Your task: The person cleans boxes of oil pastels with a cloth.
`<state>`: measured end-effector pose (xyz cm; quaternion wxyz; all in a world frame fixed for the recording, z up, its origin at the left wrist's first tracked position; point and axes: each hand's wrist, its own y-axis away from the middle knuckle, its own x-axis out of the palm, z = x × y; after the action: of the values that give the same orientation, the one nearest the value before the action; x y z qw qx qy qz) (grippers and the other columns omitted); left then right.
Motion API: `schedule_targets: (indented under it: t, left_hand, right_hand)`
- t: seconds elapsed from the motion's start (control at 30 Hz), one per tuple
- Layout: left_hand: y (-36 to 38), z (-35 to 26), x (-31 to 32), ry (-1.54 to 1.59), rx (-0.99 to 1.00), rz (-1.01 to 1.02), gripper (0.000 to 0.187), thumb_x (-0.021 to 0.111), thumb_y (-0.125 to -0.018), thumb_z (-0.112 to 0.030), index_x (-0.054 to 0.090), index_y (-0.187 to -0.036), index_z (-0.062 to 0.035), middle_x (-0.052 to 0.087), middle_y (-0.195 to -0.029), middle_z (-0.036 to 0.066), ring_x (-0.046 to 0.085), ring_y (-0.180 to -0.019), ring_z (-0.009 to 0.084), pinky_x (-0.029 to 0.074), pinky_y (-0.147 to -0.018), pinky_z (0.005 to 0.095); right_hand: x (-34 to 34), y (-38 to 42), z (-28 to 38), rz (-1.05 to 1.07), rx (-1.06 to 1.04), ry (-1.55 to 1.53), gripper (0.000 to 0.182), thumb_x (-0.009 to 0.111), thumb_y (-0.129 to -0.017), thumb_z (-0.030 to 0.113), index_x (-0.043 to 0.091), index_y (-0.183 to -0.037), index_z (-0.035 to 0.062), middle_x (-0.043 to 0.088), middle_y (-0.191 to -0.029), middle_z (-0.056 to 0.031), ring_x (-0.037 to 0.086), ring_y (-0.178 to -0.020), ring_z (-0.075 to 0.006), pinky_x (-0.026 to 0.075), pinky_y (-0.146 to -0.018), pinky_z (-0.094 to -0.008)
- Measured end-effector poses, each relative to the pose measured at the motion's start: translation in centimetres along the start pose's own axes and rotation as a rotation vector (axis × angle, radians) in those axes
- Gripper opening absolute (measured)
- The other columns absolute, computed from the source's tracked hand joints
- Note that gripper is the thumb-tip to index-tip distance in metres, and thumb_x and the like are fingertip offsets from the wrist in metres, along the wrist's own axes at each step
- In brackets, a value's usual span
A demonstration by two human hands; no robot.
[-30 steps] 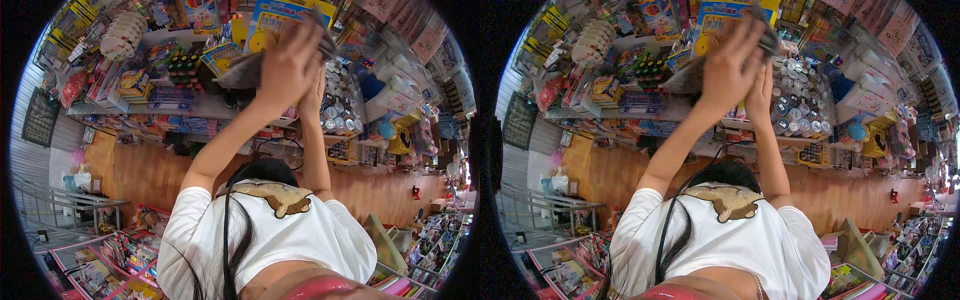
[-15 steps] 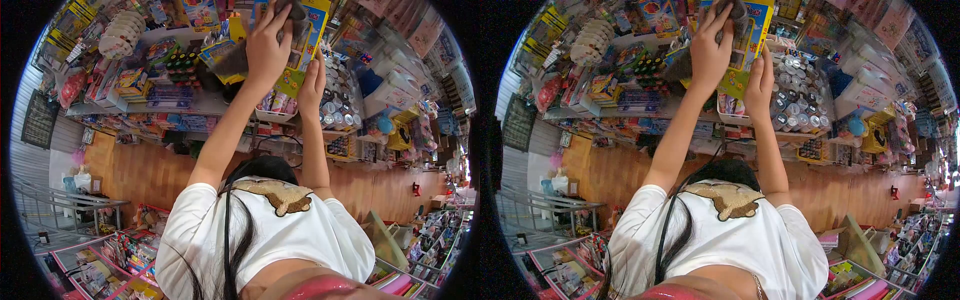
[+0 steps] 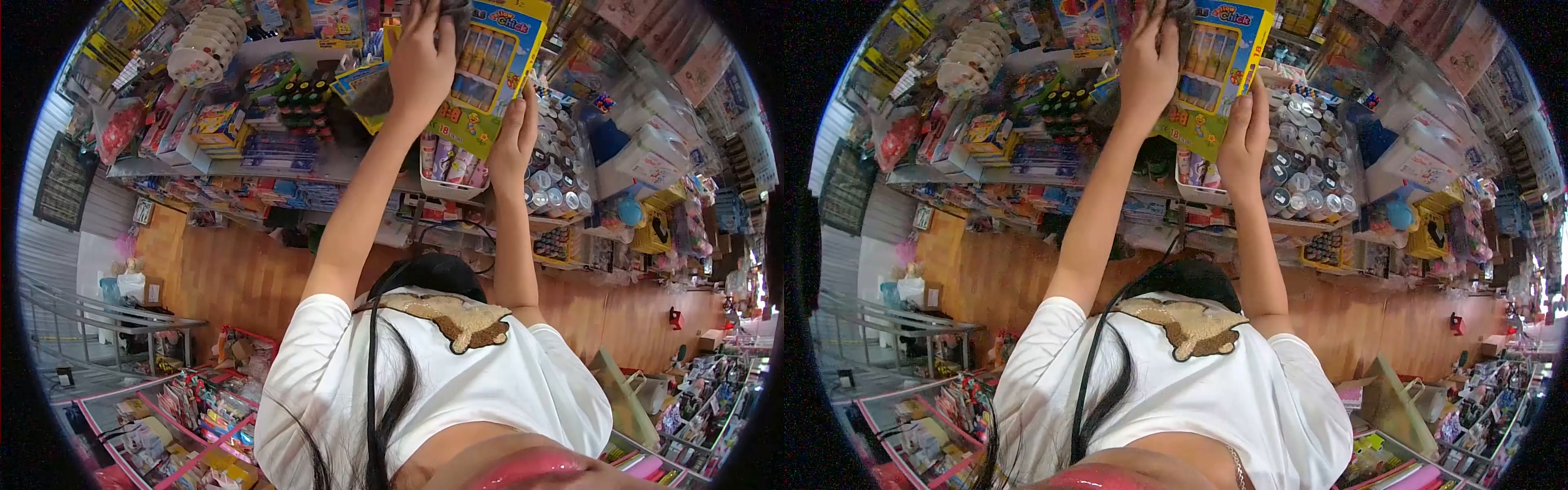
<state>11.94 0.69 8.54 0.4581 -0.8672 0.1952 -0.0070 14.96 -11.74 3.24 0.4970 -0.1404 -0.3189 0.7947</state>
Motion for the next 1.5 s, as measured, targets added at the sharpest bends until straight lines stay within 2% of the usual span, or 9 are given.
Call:
schedule_targets:
  t: [0.37,0.57,0.73,0.83,1.07,1.17,1.27,1.3,1.5]
  left_hand:
    - [4.5,-3.4,0.3,-0.257,0.290,0.150,0.044,0.045,-0.086,-0.019,0.039,-0.127,-0.0033,0.028,-0.136,0.019,0.030,-0.123,0.0407,0.028,-0.093,0.0568]
    - [-1.8,0.1,-2.1,0.161,-0.303,0.260,0.043,0.037,-0.093,-0.025,0.037,-0.128,-0.0010,0.044,-0.123,0.022,0.044,-0.112,0.0343,0.036,-0.095,0.0409]
    - [7.9,1.5,-0.8,-0.162,-0.073,0.060,0.051,0.046,-0.087,-0.021,0.030,-0.133,-0.0062,0.028,-0.136,0.021,0.026,-0.124,0.0418,0.027,-0.100,0.0408]
    - [12.0,-2.2,0.0,-0.209,0.059,0.220,0.053,0.049,-0.084,-0.019,0.033,-0.132,-0.0082,0.019,-0.141,0.016,0.020,-0.128,0.0388,0.017,-0.097,0.0612]
    - [3.6,-1.3,0.3,-0.315,0.273,0.092,0.048,0.047,-0.085,-0.020,0.037,-0.129,-0.0069,0.025,-0.139,0.014,0.024,-0.127,0.0358,0.017,-0.097,0.0611]
    - [0.7,1.3,-0.1,-0.422,0.109,-0.024,0.044,0.037,-0.093,-0.028,0.038,-0.128,-0.0012,0.046,-0.121,0.020,0.039,-0.117,0.0334,0.035,-0.095,0.0404]
    - [2.4,3.3,-0.1,0.058,0.049,-0.028,0.044,0.045,-0.087,-0.020,0.038,-0.126,-0.0015,0.025,-0.138,0.017,0.022,-0.126,0.0399,0.018,-0.098,0.0587]
    - [4.0,1.8,-0.1,-0.062,0.013,0.032,0.043,0.043,-0.088,-0.019,0.038,-0.128,-0.0020,0.021,-0.140,0.017,0.018,-0.128,0.0403,0.020,-0.104,0.0423]
    - [7.1,-2.6,0.9,-0.150,0.246,0.229,0.047,0.048,-0.084,-0.023,0.040,-0.129,-0.0095,0.025,-0.140,0.014,0.018,-0.129,0.0377,0.013,-0.099,0.0597]
  right_hand:
    - [-0.8,0.4,-0.7,-0.014,0.109,-0.099,0.041,0.030,-0.095,0.023,0.032,-0.130,-0.0003,0.046,-0.120,-0.0123,0.046,-0.106,-0.0179,0.037,-0.088,-0.0276]
    - [0.4,0.3,-0.2,-0.036,0.010,-0.058,0.044,0.029,-0.096,0.026,0.029,-0.131,-0.0009,0.043,-0.124,-0.0120,0.042,-0.111,-0.0165,0.033,-0.093,-0.0292]
    - [-0.1,-0.2,-0.1,-0.019,0.026,-0.099,0.042,0.029,-0.096,0.026,0.032,-0.129,-0.0005,0.043,-0.124,-0.0126,0.041,-0.113,-0.0182,0.031,-0.094,-0.0295]
    - [0.0,-0.3,-0.7,-0.039,0.066,-0.171,0.041,0.029,-0.096,0.025,0.033,-0.128,-0.0001,0.042,-0.124,-0.0125,0.041,-0.113,-0.0184,0.033,-0.093,-0.0295]
    - [0.4,-0.5,-0.6,-0.022,0.037,-0.224,0.040,0.032,-0.095,0.023,0.031,-0.129,0.0028,0.039,-0.126,-0.0102,0.043,-0.112,-0.0169,0.036,-0.092,-0.0304]
    - [0.6,0.2,-1.2,-0.023,0.029,-0.223,0.040,0.032,-0.095,0.025,0.033,-0.128,0.0017,0.040,-0.125,-0.0095,0.041,-0.111,-0.0159,0.033,-0.093,-0.0288]
    - [0.8,0.0,-1.6,-0.040,0.011,-0.176,0.039,0.033,-0.095,0.024,0.035,-0.127,0.0008,0.042,-0.123,-0.0096,0.042,-0.110,-0.0151,0.033,-0.092,-0.0285]
    - [0.8,-0.1,-1.7,-0.056,0.027,-0.186,0.039,0.033,-0.095,0.024,0.036,-0.126,0.0006,0.044,-0.122,-0.0096,0.043,-0.109,-0.0151,0.034,-0.091,-0.0284]
    - [-0.7,-0.1,-2.4,0.024,0.140,-0.319,0.034,0.034,-0.094,0.017,0.039,-0.124,-0.0001,0.050,-0.116,-0.0096,0.049,-0.103,-0.0151,0.041,-0.085,-0.0278]
